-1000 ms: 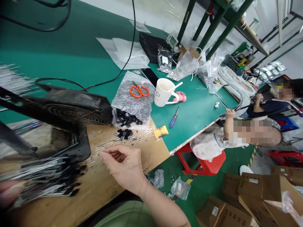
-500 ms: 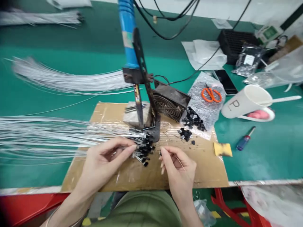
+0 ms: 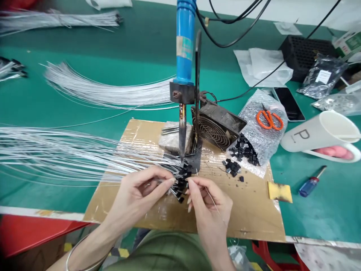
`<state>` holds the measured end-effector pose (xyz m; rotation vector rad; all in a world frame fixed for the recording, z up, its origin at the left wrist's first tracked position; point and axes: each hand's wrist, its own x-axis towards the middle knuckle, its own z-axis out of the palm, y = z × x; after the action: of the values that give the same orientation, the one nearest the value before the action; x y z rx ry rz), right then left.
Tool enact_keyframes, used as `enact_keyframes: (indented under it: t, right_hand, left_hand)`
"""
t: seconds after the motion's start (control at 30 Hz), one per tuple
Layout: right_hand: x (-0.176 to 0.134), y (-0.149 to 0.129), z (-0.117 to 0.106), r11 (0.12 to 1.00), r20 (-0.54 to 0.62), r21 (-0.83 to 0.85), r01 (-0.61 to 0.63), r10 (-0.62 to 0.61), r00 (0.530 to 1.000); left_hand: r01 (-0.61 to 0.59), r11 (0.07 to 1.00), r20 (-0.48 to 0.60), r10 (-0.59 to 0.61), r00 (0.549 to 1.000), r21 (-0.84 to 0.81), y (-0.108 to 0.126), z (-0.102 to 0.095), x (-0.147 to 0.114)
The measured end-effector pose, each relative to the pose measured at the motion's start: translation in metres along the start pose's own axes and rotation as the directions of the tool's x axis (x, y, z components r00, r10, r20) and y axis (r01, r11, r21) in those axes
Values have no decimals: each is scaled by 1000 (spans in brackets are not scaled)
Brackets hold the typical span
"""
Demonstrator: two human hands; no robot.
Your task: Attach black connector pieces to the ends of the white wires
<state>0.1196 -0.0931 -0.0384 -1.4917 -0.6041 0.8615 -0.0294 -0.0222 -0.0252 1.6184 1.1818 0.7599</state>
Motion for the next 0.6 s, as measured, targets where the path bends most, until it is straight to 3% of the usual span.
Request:
enact_keyframes:
  t: [0.1,0.3,0.47,0.6]
  right_hand:
    - [0,-1,1,1000,14,1,18,-18,1000]
    - [-2,-9,6,997,-24,6,-79,79,997]
    - [1,-7,7,1000,27,-17,-13,13,1000]
    - [0,-10,10,998,-29,0,-70,70,997]
  left_hand:
    - [-10,1000,19,10,1000,3,1,-1,1]
    - [-57,997,-9,58,998,60,4,-1,4]
    - [-64,996,-1,64,998,58,6,-1,5]
    - [-55,997,-1,55,998,45,8,-3,5]
